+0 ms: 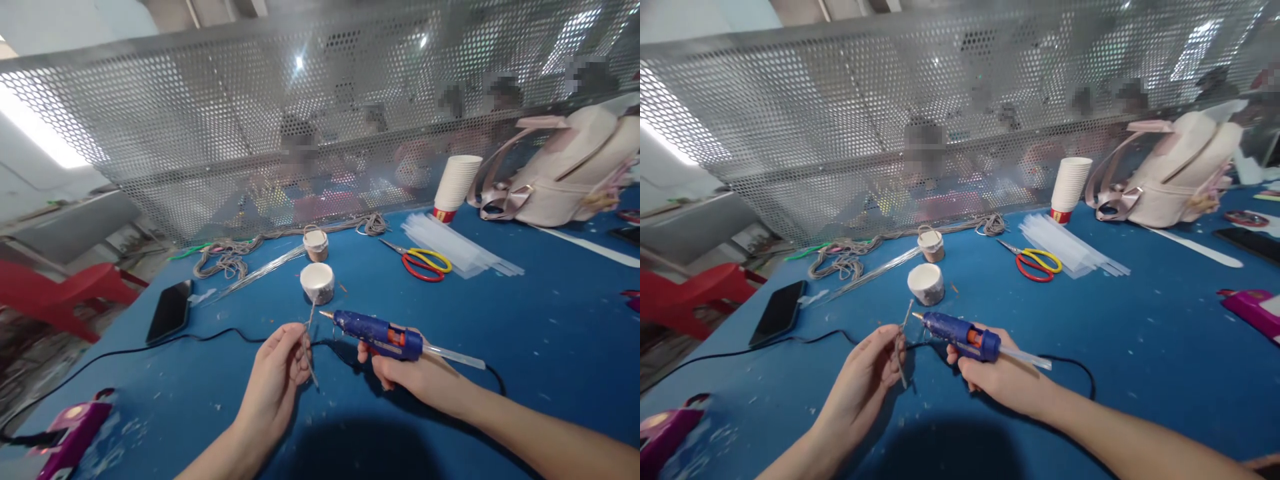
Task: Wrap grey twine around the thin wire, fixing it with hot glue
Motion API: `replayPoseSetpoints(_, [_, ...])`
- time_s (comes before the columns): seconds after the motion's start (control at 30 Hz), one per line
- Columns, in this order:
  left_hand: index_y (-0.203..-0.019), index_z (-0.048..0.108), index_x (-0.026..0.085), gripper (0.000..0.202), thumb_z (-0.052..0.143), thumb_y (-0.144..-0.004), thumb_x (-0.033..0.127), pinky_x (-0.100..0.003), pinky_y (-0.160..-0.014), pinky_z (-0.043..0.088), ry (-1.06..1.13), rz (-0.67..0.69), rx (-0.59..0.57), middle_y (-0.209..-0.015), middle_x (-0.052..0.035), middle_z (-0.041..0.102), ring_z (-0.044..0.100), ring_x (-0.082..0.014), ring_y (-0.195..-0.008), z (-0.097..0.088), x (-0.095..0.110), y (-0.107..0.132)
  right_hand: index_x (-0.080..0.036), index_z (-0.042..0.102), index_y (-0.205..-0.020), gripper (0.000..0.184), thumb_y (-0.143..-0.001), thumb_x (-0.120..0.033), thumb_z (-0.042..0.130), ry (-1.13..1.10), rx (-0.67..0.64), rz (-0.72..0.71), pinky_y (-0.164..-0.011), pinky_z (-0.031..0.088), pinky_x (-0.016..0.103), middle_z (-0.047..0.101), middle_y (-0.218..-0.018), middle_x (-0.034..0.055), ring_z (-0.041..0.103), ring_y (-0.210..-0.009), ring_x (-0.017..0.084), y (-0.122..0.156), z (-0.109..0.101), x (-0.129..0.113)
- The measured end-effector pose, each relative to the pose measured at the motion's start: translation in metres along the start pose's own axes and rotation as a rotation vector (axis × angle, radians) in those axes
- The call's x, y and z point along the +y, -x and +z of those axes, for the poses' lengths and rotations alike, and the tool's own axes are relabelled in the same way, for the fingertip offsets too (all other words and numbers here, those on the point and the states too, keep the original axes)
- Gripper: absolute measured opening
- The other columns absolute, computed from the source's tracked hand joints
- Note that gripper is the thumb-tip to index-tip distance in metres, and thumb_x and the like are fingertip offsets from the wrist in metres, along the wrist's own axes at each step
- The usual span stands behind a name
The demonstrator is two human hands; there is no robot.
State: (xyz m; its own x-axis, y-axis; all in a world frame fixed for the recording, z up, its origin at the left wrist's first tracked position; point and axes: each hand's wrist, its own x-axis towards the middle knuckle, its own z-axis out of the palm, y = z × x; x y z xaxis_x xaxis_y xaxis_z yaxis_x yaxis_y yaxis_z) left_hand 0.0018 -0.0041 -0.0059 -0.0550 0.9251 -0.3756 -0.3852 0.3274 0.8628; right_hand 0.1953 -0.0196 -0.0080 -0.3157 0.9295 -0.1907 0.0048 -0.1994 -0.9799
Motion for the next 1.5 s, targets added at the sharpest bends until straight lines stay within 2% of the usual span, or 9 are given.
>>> replayPoseSetpoints(0.37, [-0.066,0.06,0.015,0.022,0.07,-0.069,0.034,-0.016,-0.04,0.027,-0.056,0.143,0.001,-0.053,0.0043,0.047,0.035,-0.0055,-0.045,0.005,-0.004,0.006,-0.017,0.059,-0.08,0.012,-0.069,-0.021,0.057,0.086,0.005,-0.082,-0.054,0.043,0.022,0.057,-0.07,-0.0009,0.047,-0.053,0.009,0.007,0.0,0.002])
replayPoseSetpoints(0.53, [-0.068,0.059,0.017,0.022,0.066,-0.074,0.038,-0.019,-0.044,0.028,-0.263,0.287,-0.001,-0.053,0.0051,0.042,0.035,-0.0082,-0.048,0.008,-0.001,0.014,-0.018,0.058,-0.082,0.015,-0.073,-0.03,0.062,0.107,0.186,-0.16,-0.053,0.04,0.022,0.053,-0.06,-0.0038,0.047,-0.051,0.01,0.002,0.002,-0.008])
replayPoseSetpoints(0.63, [-0.067,0.059,0.019,0.018,0.062,-0.077,0.034,-0.021,-0.047,0.032,-0.486,0.476,-0.027,-0.058,0.0033,0.047,0.038,-0.0097,-0.051,0.01,0.004,0.019,-0.018,0.057,-0.078,0.02,-0.073,-0.036,0.064,0.035,0.265,-0.187,-0.051,0.039,0.023,0.052,-0.056,-0.0046,0.046,-0.05,0.01,-0.01,0.004,-0.021])
replayPoseSetpoints(0.8, [-0.066,0.058,0.022,0.013,0.057,-0.079,0.019,-0.023,-0.054,0.04,-0.757,0.949,-0.09,-0.068,-0.0004,0.056,0.05,-0.0132,-0.059,0.011,0.007,0.022,-0.018,0.054,-0.072,0.027,-0.072,-0.043,0.065,-0.156,0.153,-0.254,-0.046,0.034,0.021,0.053,-0.055,-0.0046,0.043,-0.046,0.008,-0.029,0.01,-0.034])
replayPoseSetpoints(0.93, [-0.073,0.06,0.022,0.011,0.056,-0.078,0.013,-0.023,-0.054,0.042,-0.889,1.192,-0.111,-0.071,-0.0023,0.059,0.054,-0.0135,-0.059,0.008,0.001,0.019,-0.017,0.055,-0.074,0.028,-0.07,-0.042,0.067,-0.2,0.106,-0.227,-0.048,0.037,0.022,0.06,-0.059,-0.002,0.048,-0.047,0.009,-0.03,0.012,-0.032])
replayPoseSetpoints(1.1, [-0.077,0.062,0.022,0.01,0.055,-0.079,0.015,-0.024,-0.058,0.047,-1.021,1.257,-0.059,-0.076,-0.0051,0.063,0.059,-0.0155,-0.063,0.001,-0.005,0.013,-0.018,0.058,-0.073,0.022,-0.071,-0.038,0.067,-0.132,0.114,-0.224,-0.053,0.044,0.023,0.062,-0.063,-0.0017,0.055,-0.053,0.01,-0.026,0.014,-0.029])
replayPoseSetpoints(1.2, [-0.078,0.063,0.022,0.01,0.055,-0.079,0.015,-0.024,-0.06,0.048,-1.089,1.291,-0.077,-0.076,-0.0057,0.064,0.06,-0.0151,-0.062,-0.002,-0.006,0.01,-0.019,0.059,-0.073,0.015,-0.071,-0.032,0.065,-0.071,0.141,-0.198,-0.055,0.046,0.023,0.062,-0.066,-0.0024,0.059,-0.06,0.013,-0.029,0.016,-0.028])
replayPoseSetpoints(1.37, [-0.078,0.06,0.022,0.01,0.052,-0.081,0.016,-0.025,-0.062,0.049,-1.121,1.212,-0.114,-0.079,-0.0062,0.063,0.061,-0.0159,-0.067,-0.007,-0.009,0.004,-0.019,0.059,-0.072,0.014,-0.07,-0.032,0.064,0.001,0.197,-0.187,-0.058,0.049,0.025,0.062,-0.067,-0.0019,0.062,-0.065,0.015,-0.033,0.018,-0.024])
replayPoseSetpoints(1.5, [-0.086,0.057,0.021,0.009,0.057,-0.078,0.02,-0.026,-0.063,0.049,-1.151,1.244,-0.124,-0.084,-0.0064,0.062,0.061,-0.0173,-0.071,-0.012,-0.013,-0.005,-0.017,0.058,-0.073,0.016,-0.07,-0.032,0.064,0.032,0.263,-0.188,-0.059,0.049,0.025,0.061,-0.064,-0.0021,0.062,-0.061,0.014,-0.038,0.018,-0.019])
